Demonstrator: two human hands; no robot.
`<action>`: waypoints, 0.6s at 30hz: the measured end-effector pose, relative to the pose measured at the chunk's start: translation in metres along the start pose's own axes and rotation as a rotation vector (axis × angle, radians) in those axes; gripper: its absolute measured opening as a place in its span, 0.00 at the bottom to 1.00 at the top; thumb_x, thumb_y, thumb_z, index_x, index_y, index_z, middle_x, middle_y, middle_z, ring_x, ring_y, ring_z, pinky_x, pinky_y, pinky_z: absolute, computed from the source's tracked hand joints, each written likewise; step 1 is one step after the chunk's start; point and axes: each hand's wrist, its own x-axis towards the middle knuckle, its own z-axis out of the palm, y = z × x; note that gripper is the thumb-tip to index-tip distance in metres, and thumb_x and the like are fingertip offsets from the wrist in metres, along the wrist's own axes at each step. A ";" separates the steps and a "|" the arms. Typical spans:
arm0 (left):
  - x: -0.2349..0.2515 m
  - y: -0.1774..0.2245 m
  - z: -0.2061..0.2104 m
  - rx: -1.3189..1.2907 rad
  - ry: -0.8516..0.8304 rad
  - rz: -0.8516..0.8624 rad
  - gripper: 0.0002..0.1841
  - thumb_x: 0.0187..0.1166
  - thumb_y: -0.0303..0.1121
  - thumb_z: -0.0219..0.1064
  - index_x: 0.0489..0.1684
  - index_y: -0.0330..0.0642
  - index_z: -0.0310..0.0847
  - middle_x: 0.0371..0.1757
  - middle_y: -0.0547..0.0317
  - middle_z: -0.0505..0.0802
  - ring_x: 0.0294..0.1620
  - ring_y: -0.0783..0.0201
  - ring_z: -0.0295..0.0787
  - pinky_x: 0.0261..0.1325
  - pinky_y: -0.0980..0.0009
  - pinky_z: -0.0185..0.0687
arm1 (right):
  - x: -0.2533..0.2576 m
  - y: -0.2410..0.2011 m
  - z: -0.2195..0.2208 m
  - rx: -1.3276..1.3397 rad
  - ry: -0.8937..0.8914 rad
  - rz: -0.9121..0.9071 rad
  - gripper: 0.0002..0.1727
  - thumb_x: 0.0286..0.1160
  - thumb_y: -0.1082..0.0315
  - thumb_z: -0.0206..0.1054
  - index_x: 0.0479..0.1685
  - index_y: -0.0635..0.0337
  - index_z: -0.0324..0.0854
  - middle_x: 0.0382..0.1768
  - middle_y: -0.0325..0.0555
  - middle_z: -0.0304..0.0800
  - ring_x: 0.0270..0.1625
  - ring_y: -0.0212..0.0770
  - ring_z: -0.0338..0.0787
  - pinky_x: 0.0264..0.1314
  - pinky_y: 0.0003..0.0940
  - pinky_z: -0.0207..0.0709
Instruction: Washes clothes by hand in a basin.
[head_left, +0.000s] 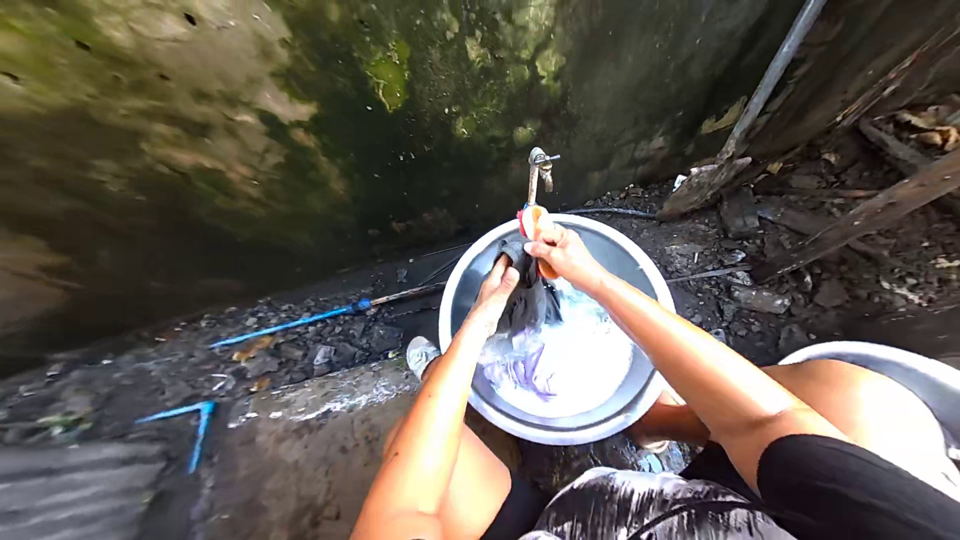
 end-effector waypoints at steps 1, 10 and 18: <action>-0.001 0.002 0.002 0.032 -0.024 -0.018 0.48 0.75 0.57 0.71 0.93 0.42 0.54 0.87 0.49 0.72 0.85 0.59 0.69 0.85 0.56 0.69 | 0.001 -0.020 -0.006 0.008 0.021 -0.057 0.15 0.77 0.67 0.70 0.22 0.65 0.81 0.39 0.51 0.83 0.43 0.41 0.83 0.49 0.42 0.77; -0.028 0.077 -0.058 0.979 -0.070 0.063 0.14 0.84 0.39 0.68 0.52 0.37 0.92 0.49 0.39 0.95 0.57 0.37 0.90 0.72 0.30 0.69 | -0.039 -0.120 -0.130 0.054 0.295 -0.185 0.08 0.78 0.65 0.69 0.29 0.51 0.84 0.27 0.28 0.86 0.29 0.24 0.82 0.35 0.24 0.79; -0.006 0.165 -0.079 0.854 0.004 0.121 0.11 0.76 0.38 0.76 0.40 0.38 0.92 0.40 0.45 0.94 0.48 0.47 0.90 0.59 0.36 0.79 | -0.044 0.023 -0.159 -0.147 0.379 0.206 0.13 0.80 0.58 0.69 0.35 0.59 0.82 0.26 0.43 0.82 0.26 0.36 0.81 0.32 0.38 0.78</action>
